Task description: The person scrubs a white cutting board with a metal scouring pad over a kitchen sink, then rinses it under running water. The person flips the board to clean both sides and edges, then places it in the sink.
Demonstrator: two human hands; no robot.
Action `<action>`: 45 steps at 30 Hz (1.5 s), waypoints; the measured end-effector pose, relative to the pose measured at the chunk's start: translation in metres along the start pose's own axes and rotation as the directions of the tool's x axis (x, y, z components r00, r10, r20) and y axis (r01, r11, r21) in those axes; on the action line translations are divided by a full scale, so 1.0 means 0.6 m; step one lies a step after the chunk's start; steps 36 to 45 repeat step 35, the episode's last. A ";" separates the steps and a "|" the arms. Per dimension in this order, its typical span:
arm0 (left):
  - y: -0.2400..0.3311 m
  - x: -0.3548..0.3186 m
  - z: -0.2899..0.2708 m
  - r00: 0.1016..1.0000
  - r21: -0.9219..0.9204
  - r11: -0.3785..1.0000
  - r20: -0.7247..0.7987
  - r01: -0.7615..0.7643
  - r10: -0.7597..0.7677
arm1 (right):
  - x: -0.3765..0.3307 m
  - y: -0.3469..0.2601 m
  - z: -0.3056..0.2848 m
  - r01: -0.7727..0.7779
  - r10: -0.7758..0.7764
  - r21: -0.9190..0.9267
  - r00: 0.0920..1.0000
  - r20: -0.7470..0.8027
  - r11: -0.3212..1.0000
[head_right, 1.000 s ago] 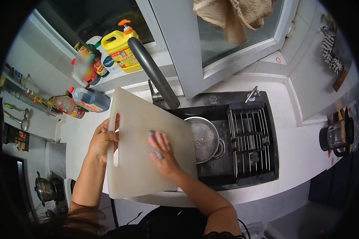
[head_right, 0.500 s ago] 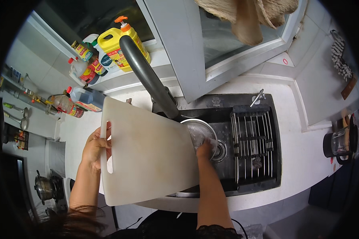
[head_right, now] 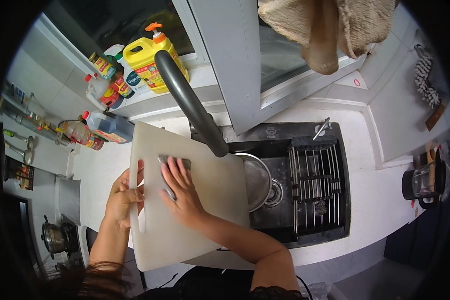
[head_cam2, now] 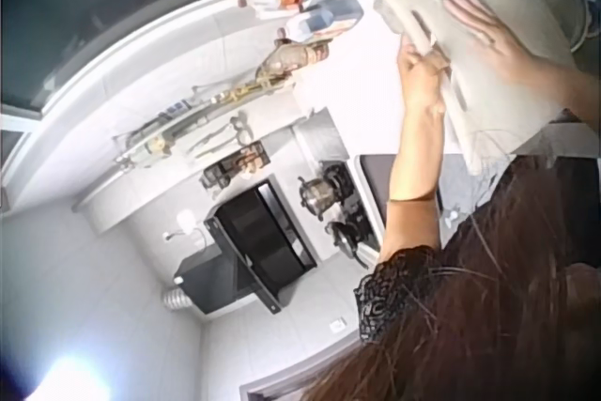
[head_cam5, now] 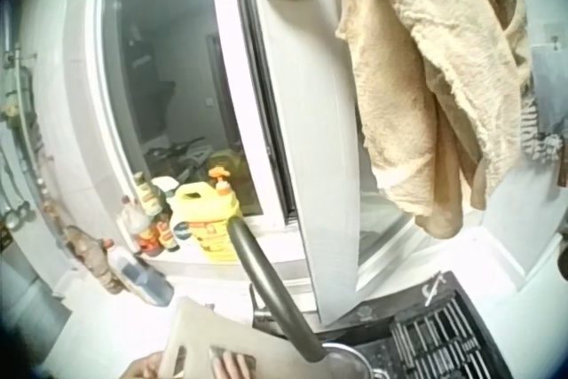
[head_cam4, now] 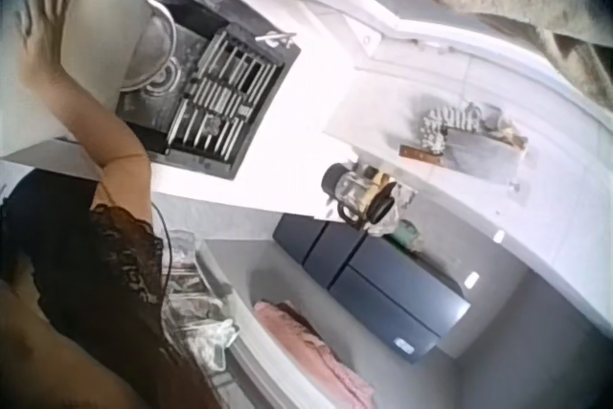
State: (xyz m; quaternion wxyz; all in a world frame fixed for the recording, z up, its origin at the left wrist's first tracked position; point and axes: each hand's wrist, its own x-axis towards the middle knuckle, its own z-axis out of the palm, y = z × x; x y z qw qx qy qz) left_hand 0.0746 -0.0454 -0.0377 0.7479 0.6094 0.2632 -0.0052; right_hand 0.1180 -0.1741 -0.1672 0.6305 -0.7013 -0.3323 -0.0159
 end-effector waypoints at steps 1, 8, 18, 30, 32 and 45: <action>0.003 -0.006 0.004 1.000 0.017 1.000 0.012 -0.008 0.008 | 0.025 -0.006 -0.001 0.048 -0.049 -0.026 0.998 -0.032 0.999; 0.001 -0.037 -0.012 0.985 0.080 0.994 0.161 -0.074 0.060 | 0.131 0.030 -0.062 0.118 -0.122 -0.029 0.947 -0.297 0.993; -0.010 -0.040 -0.043 0.980 0.052 0.994 0.177 -0.101 0.090 | -0.037 0.371 -0.092 -0.230 0.184 -0.019 0.823 -0.538 0.973; 0.009 -0.045 -0.052 0.998 0.028 0.997 0.024 -0.067 0.066 | -0.305 0.539 -0.059 -0.699 0.545 -0.606 0.699 -0.464 0.380; 0.013 -0.040 -0.054 0.999 0.032 0.998 -0.005 -0.053 0.054 | -0.249 0.481 -0.057 -0.900 0.889 -0.335 0.373 -0.265 0.278; 0.010 -0.028 -0.066 0.999 0.013 0.999 -0.017 -0.044 0.044 | -0.192 0.385 -0.062 -0.803 0.818 0.156 0.564 -0.114 0.576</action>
